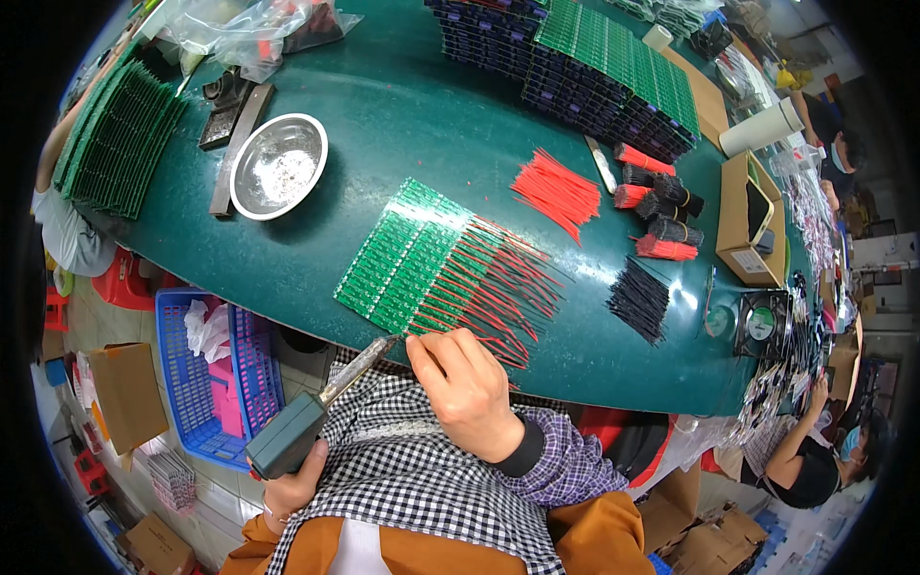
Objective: The person solders red wires onto small green circuit boards using a soldering gun.
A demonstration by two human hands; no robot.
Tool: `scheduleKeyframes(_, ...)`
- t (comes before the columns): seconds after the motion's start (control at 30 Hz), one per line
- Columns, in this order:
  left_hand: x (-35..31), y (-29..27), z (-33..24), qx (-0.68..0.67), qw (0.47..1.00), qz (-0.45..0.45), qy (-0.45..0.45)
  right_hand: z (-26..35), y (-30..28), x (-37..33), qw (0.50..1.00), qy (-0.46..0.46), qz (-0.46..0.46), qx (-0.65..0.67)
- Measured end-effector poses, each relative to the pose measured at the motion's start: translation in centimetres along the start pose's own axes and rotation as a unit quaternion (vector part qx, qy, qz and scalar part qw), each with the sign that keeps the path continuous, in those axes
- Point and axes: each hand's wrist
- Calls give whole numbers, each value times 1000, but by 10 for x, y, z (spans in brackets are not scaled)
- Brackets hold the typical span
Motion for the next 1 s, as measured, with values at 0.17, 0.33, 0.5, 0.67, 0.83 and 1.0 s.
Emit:
scheduleKeyframes(0.17,-6,0,4,8,1000,-8,4,0,-1,0,1000,2,4,-3)
scheduleKeyframes(0.33,-29,-3,23,-8,999,-9,-52,1,-3,1,1000,4,10,-1)
scheduleKeyframes(0.5,-20,-1,12,-31,998,-50,-27,-1,-4,-3,999,-8,29,-17)
scheduleKeyframes(0.67,-27,4,2,-43,997,-64,-33,3,-3,0,1000,16,-1,3)
scheduleKeyframes(0.83,-28,6,2,-110,987,-62,-104,0,-14,-4,1000,25,6,12)
scheduleKeyframes(1.0,-31,13,20,-89,991,-84,-60,-22,-57,-27,999,33,-3,-23)
Point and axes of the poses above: each hand's wrist, its own x-axis towards the middle knuckle, its own y-axis out of the palm, z = x × y, and after that the axes turned 5 degrees about y, right-handed
